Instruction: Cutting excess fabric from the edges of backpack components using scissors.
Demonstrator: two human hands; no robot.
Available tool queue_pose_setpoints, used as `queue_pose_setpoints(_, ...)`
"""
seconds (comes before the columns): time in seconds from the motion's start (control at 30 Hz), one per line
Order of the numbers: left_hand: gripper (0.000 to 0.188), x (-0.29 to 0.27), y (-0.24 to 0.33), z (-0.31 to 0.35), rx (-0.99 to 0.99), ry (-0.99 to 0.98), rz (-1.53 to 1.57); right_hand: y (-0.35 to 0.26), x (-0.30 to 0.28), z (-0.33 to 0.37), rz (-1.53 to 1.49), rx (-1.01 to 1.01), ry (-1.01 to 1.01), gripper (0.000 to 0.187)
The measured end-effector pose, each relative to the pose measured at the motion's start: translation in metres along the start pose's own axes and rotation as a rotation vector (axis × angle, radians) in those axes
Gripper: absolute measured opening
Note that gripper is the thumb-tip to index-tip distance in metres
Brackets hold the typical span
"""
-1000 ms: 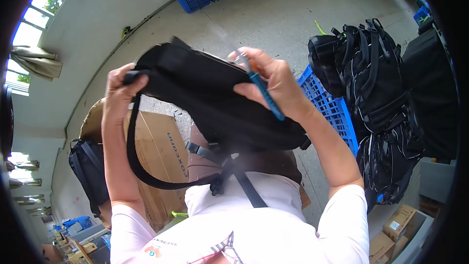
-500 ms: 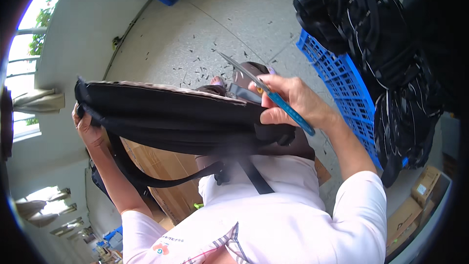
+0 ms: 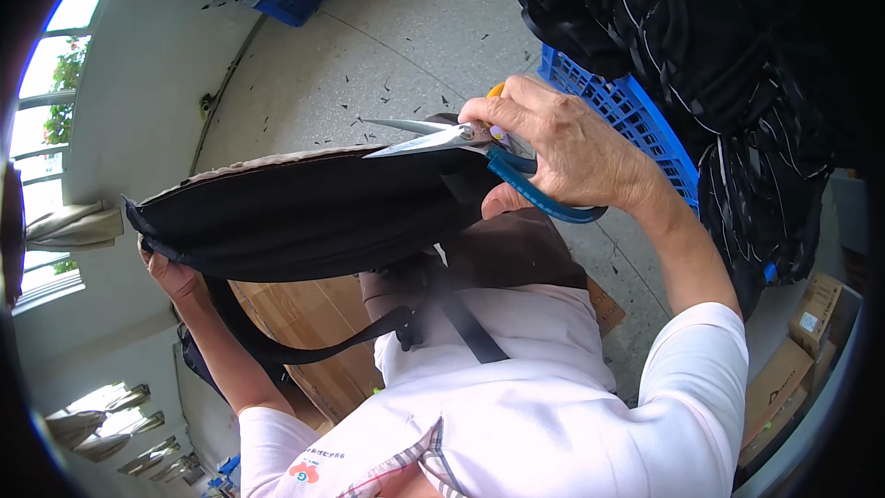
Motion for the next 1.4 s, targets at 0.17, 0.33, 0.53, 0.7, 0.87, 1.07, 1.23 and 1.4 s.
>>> queue_pose_setpoints(0.17,0.038,0.002,0.001,0.005,0.019,0.013,0.027,0.000,0.003,-0.032,-0.023,-0.090,-0.151,0.078)
queue_pose_setpoints(0.33,0.042,0.008,0.003,0.012,-0.025,0.050,0.047,-0.002,0.005,-0.051,-0.088,-0.070,-0.285,0.075)
queue_pose_setpoints(0.53,0.051,0.010,-0.001,0.015,-0.027,0.085,0.004,-0.004,0.011,-0.056,-0.085,-0.137,-0.214,0.068)
queue_pose_setpoints(0.7,0.042,-0.020,-0.022,0.023,-0.013,0.130,0.070,-0.012,0.013,-0.057,0.000,-0.172,-0.212,0.062)
queue_pose_setpoints(0.87,0.042,-0.015,-0.024,0.021,-0.017,0.064,0.117,-0.014,0.016,-0.059,0.011,-0.203,-0.192,0.060)
queue_pose_setpoints(1.07,0.042,-0.014,-0.024,0.019,-0.003,0.018,0.148,-0.019,0.021,-0.078,0.066,-0.260,-0.201,0.060)
queue_pose_setpoints(1.23,0.041,-0.016,-0.028,0.026,-0.006,0.086,0.117,-0.019,0.032,-0.079,-0.023,-0.281,-0.180,0.054)
queue_pose_setpoints(1.4,0.033,0.000,-0.019,0.025,-0.032,0.093,0.137,-0.021,0.033,-0.080,-0.004,-0.273,-0.189,0.052)
Point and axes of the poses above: each hand's wrist, its own z-axis away from the middle knuckle, its own x-axis out of the palm, y = z × x, the point moved 1 cm from there along -z, towards the middle knuckle, and after that the axes turned 10 degrees about -z, right-handed, at the moved point
